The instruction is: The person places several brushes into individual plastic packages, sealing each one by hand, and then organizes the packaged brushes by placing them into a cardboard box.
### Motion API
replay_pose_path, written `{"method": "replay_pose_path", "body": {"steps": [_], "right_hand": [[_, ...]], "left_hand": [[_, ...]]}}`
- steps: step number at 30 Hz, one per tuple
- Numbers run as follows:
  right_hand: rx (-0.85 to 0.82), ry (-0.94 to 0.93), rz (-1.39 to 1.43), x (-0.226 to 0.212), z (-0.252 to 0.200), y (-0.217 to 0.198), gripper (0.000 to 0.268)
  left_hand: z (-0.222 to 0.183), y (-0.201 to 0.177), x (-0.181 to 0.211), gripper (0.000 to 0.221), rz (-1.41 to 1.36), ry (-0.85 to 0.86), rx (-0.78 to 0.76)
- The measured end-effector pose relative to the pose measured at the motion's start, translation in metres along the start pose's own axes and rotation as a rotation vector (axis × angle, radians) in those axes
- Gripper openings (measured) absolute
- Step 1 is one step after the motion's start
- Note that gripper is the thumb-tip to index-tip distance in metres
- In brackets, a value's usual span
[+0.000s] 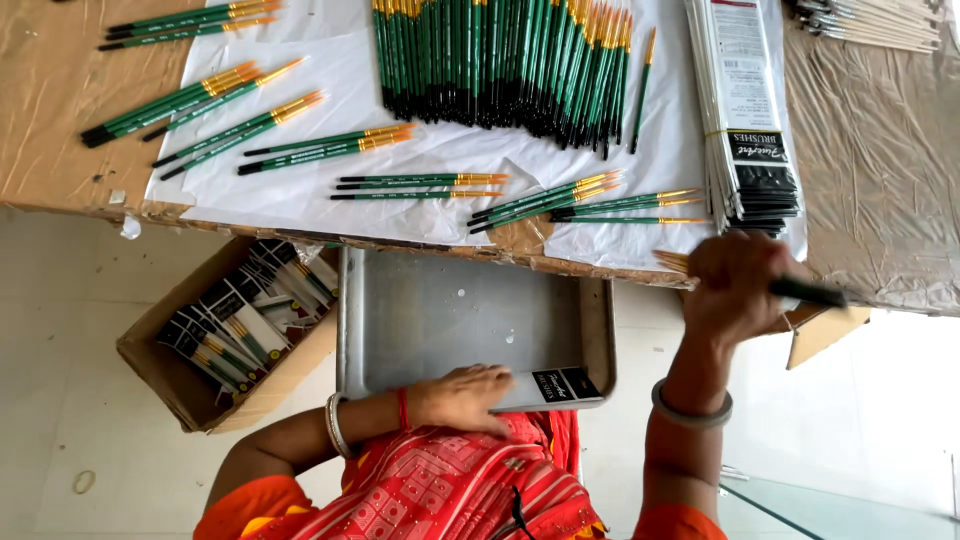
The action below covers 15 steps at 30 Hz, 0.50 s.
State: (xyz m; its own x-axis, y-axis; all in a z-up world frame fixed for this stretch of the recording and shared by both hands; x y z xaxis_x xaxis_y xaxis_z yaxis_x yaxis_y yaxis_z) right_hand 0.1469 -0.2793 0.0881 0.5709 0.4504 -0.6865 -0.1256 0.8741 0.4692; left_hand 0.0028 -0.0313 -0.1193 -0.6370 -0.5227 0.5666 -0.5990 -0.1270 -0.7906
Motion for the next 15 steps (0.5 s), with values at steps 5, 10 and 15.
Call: {"method": "replay_pose_path", "body": {"steps": [5, 10, 15], "right_hand": [[-0.066, 0.103, -0.185, 0.043, -0.016, 0.017, 0.051], [0.227, 1.077, 0.073, 0.074, -0.134, 0.045, 0.059], [-1.007, 0.461, -0.977, 0.092, -0.162, 0.128, 0.037]], "left_hand": [[-0.016, 0.071, -0.033, 0.049, 0.019, -0.085, -0.044], [-0.028, 0.056, -0.039, 0.021, -0.032, -0.100, -0.009], [-0.059, -0.064, -0.014, 0.016, 0.166, 0.122, 0.651]]}}
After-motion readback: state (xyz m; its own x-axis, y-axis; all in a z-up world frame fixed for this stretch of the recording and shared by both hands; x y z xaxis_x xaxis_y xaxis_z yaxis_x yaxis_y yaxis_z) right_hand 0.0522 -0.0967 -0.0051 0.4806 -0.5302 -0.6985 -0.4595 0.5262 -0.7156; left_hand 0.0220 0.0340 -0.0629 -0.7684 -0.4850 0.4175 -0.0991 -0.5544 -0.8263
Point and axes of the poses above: each hand's wrist, its own z-axis towards the middle knuckle, its own y-axis out of the palm, x = y × z, the point moved 7 cm from there along z, towards the middle knuckle, and after that the axes turned 11 degrees about z, right-handed, at the moved point
